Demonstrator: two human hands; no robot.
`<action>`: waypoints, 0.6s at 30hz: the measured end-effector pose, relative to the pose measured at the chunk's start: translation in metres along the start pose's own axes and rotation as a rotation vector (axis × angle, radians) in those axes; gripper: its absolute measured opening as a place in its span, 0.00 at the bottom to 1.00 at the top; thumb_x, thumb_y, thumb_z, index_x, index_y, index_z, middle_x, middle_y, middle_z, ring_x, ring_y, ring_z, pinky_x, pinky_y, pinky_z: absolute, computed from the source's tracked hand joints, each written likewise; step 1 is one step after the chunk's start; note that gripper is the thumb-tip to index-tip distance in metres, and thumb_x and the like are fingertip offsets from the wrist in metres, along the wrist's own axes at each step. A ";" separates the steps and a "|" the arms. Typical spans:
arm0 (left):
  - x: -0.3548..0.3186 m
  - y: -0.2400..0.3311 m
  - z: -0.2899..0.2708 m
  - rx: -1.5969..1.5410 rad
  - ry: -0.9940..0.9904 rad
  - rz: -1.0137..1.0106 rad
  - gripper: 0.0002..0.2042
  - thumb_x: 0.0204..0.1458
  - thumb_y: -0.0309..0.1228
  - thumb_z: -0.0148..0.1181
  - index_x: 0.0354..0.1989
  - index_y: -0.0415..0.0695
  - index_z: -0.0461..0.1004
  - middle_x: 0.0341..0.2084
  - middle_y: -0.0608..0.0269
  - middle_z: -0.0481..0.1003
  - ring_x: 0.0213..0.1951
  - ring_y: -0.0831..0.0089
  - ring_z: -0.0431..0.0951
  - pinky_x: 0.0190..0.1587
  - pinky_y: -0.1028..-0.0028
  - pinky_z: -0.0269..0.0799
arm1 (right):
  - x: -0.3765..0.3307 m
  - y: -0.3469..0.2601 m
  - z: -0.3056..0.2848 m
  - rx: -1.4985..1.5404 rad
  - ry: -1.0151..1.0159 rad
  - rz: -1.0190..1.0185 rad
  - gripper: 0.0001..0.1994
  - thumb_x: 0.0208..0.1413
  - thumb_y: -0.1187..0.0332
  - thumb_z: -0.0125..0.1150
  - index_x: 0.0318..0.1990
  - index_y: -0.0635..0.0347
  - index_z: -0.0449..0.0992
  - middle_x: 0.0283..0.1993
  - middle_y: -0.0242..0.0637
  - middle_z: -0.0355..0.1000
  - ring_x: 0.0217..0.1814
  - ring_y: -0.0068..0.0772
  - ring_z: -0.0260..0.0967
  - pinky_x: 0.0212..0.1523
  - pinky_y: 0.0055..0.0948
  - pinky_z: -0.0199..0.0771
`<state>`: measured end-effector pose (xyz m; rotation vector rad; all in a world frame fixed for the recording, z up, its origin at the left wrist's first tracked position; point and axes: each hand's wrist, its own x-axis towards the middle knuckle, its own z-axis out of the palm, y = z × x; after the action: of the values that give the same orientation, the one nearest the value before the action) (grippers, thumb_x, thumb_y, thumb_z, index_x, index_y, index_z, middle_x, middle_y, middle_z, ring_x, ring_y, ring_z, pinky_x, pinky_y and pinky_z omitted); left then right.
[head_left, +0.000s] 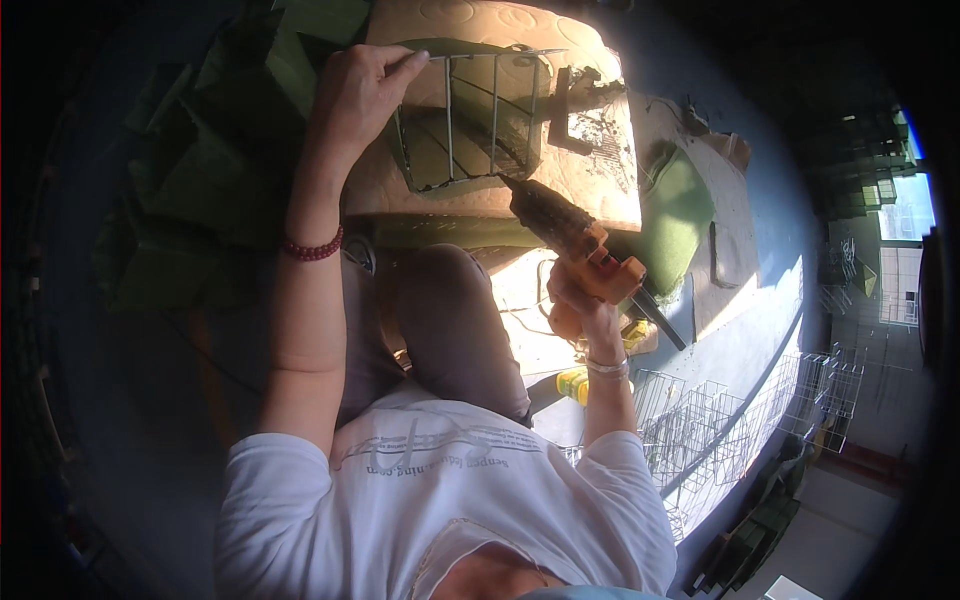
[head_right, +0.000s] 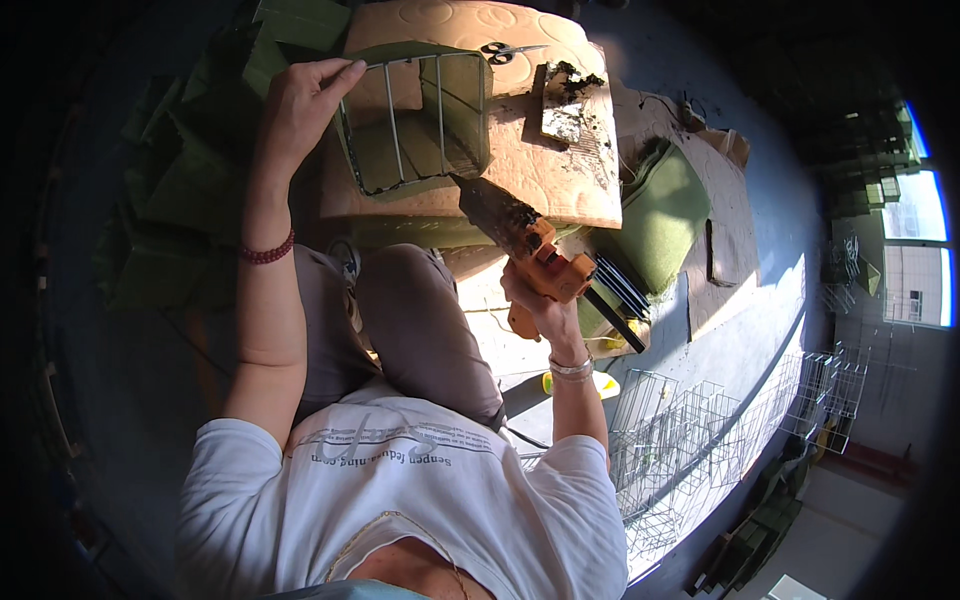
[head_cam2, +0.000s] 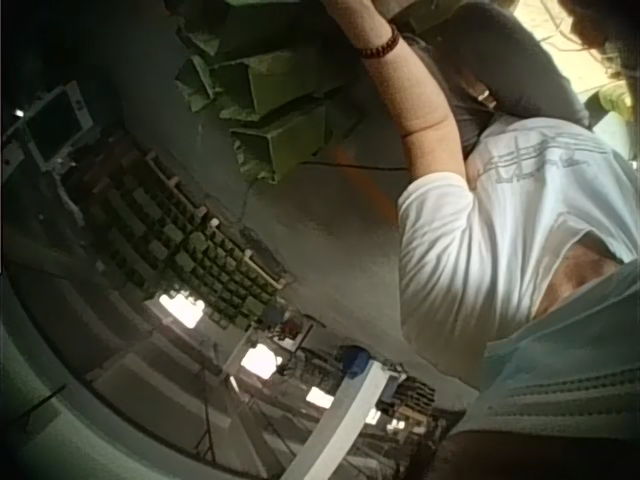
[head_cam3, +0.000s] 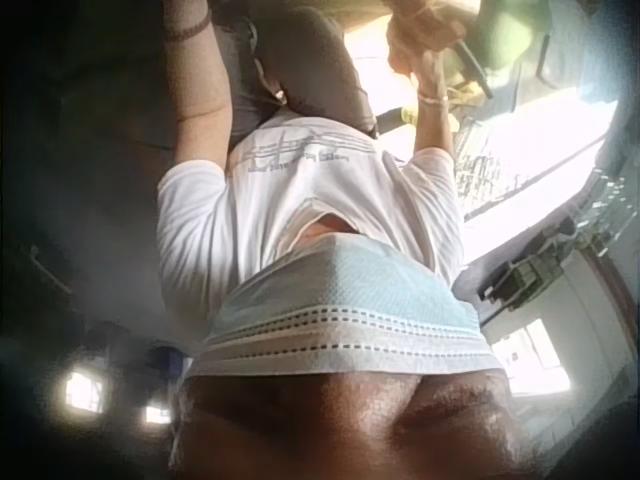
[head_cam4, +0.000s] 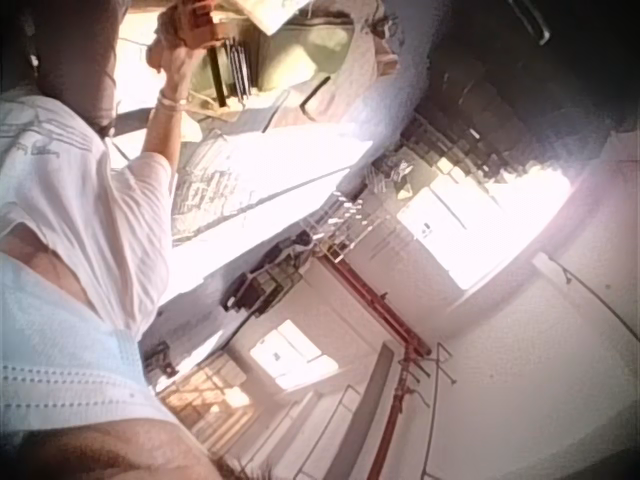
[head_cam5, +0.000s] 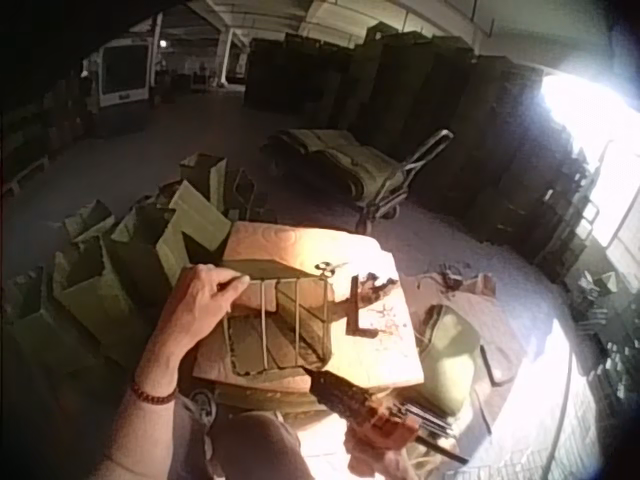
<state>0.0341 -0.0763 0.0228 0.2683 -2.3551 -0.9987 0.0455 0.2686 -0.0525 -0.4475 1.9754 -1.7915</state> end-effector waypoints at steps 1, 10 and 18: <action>0.001 0.004 0.001 0.006 -0.001 0.003 0.16 0.56 0.39 0.56 0.38 0.35 0.76 0.13 0.59 0.60 0.18 0.81 0.58 0.23 0.74 0.58 | -0.001 -0.002 -0.001 0.015 0.009 0.013 0.07 0.50 0.72 0.62 0.35 0.63 0.74 0.28 0.31 0.71 0.28 0.20 0.68 0.30 0.23 0.69; 0.002 0.002 0.001 0.025 -0.018 0.009 0.16 0.56 0.38 0.56 0.38 0.35 0.76 0.13 0.59 0.59 0.18 0.81 0.58 0.23 0.74 0.58 | 0.001 -0.001 -0.004 -0.024 0.082 -0.003 0.06 0.51 0.70 0.61 0.33 0.63 0.73 0.24 0.30 0.69 0.24 0.19 0.66 0.27 0.22 0.67; 0.002 0.001 0.004 0.046 -0.021 0.000 0.15 0.56 0.38 0.57 0.39 0.35 0.76 0.13 0.58 0.60 0.18 0.80 0.57 0.23 0.74 0.58 | -0.001 -0.003 -0.008 -0.043 0.115 0.016 0.06 0.51 0.69 0.61 0.32 0.62 0.73 0.24 0.29 0.68 0.23 0.19 0.65 0.26 0.22 0.65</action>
<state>0.0299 -0.0735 0.0223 0.2761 -2.3987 -0.9529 0.0418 0.2755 -0.0486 -0.3486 2.0921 -1.8053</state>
